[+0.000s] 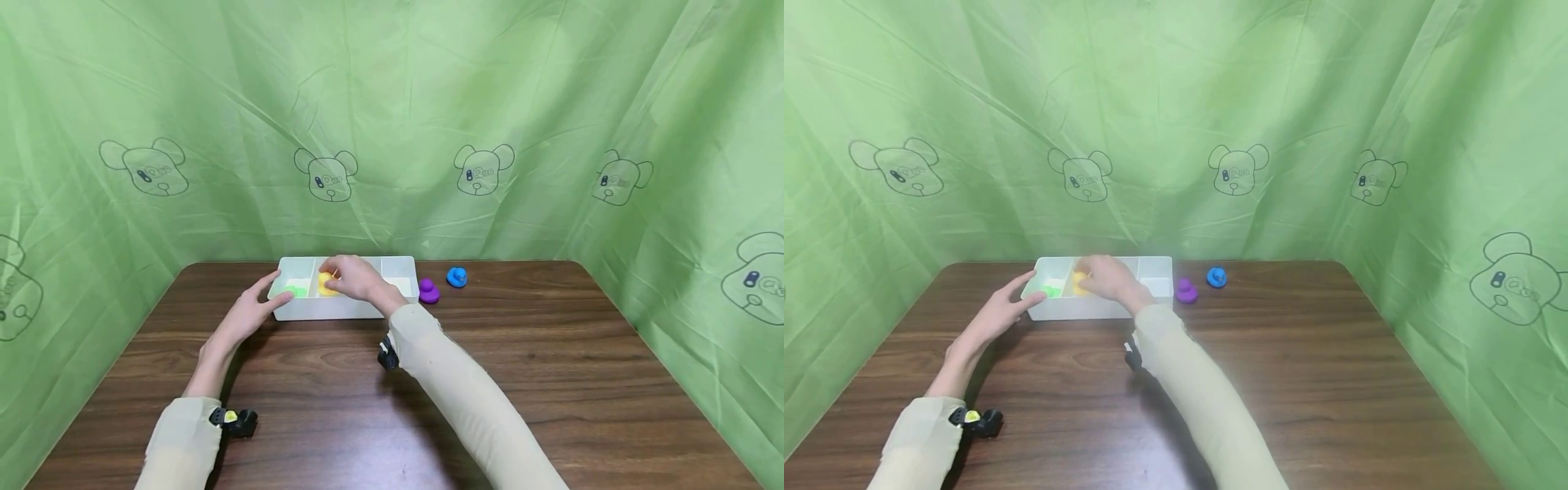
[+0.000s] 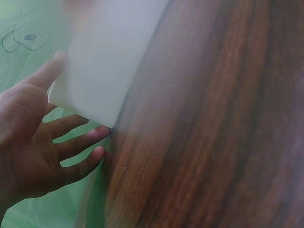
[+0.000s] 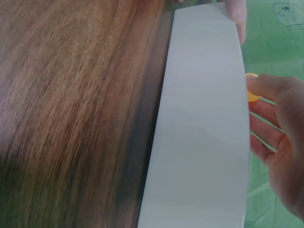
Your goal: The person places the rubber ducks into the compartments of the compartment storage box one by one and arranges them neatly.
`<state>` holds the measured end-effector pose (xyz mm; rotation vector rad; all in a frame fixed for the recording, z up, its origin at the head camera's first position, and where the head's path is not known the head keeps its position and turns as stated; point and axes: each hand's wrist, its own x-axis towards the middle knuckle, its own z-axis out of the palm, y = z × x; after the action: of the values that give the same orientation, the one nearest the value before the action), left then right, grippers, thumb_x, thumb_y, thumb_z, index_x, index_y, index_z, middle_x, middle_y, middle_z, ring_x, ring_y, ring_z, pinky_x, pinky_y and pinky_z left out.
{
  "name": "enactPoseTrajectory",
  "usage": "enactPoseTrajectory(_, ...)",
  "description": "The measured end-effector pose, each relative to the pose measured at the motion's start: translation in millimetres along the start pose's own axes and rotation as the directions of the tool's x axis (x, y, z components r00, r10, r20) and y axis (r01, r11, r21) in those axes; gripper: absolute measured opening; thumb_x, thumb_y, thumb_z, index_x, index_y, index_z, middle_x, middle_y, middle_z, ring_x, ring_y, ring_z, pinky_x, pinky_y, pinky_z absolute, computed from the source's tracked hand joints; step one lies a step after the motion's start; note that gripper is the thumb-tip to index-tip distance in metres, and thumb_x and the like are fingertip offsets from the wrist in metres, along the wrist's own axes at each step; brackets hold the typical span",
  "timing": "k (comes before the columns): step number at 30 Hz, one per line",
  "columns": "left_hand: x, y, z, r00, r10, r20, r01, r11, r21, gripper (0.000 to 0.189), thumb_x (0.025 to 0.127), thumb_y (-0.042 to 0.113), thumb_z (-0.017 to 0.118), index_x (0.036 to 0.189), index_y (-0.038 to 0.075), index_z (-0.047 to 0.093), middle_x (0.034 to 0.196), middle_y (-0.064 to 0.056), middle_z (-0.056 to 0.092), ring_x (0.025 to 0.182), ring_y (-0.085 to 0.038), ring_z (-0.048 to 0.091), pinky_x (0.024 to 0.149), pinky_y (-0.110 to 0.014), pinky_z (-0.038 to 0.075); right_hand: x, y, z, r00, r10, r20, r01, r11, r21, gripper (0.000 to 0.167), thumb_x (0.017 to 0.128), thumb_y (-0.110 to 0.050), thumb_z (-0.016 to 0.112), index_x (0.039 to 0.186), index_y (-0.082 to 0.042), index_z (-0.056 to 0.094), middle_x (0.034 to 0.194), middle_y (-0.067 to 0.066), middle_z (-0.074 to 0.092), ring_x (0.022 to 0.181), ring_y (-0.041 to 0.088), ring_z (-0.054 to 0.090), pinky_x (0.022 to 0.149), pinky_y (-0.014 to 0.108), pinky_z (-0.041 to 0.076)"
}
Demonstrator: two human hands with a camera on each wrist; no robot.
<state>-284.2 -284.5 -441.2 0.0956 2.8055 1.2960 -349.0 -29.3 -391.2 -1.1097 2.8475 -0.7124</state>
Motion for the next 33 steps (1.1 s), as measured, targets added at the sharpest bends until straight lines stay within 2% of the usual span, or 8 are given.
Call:
enactPoseTrajectory(10,1.3,-0.3,-1.2,1.000,0.011,-0.021,-0.011,1.000,0.003,0.083,0.093,0.060,0.058,0.160,0.026,0.022,0.164,-0.018,0.021,0.151,-0.043,0.017,0.117,-0.066,0.020,5.5,0,3,1.000,-0.021,0.016,0.022,0.995,-0.100,0.030,0.089,-0.016,0.067,0.119,-0.013,0.071,0.108,0.000,0.072,0.102,0.014,0.065,0.091,0.030,0.052)
enactPoseTrajectory(19,0.2,-1.1,-0.2,1.000,0.008,-0.013,-0.008,1.000,0.003,0.086,0.091,0.065,0.058,0.160,0.027,0.022,0.164,-0.017,0.021,0.151,-0.042,0.017,0.117,-0.065,0.020,7.5,-1,9,0.999,0.013,0.050,-0.002,0.975,-0.221,0.029,0.089,-0.017,0.068,0.118,-0.018,0.072,0.112,-0.005,0.072,0.107,0.012,0.065,0.096,0.030,0.049)
enactPoseTrajectory(24,0.2,-0.7,-1.2,1.000,0.017,-0.013,-0.017,1.000,-0.001,0.085,0.092,0.063,0.058,0.160,0.026,0.023,0.164,-0.017,0.022,0.151,-0.042,0.018,0.117,-0.065,0.020,7.3,-6,9,0.996,0.042,0.077,-0.021,0.968,-0.252,0.029,0.090,-0.018,0.069,0.119,-0.020,0.072,0.116,-0.007,0.073,0.113,0.012,0.065,0.102,0.032,0.046)
enactPoseTrajectory(33,0.1,-0.4,-2.0,1.000,0.013,-0.012,-0.013,1.000,0.000,0.085,0.091,0.064,0.058,0.160,0.027,0.023,0.164,-0.017,0.022,0.150,-0.043,0.018,0.117,-0.065,0.020,7.6,-10,7,0.991,0.087,0.098,-0.058,0.962,-0.268,0.029,0.090,-0.018,0.069,0.119,-0.021,0.073,0.117,-0.008,0.072,0.114,0.012,0.064,0.104,0.033,0.044)
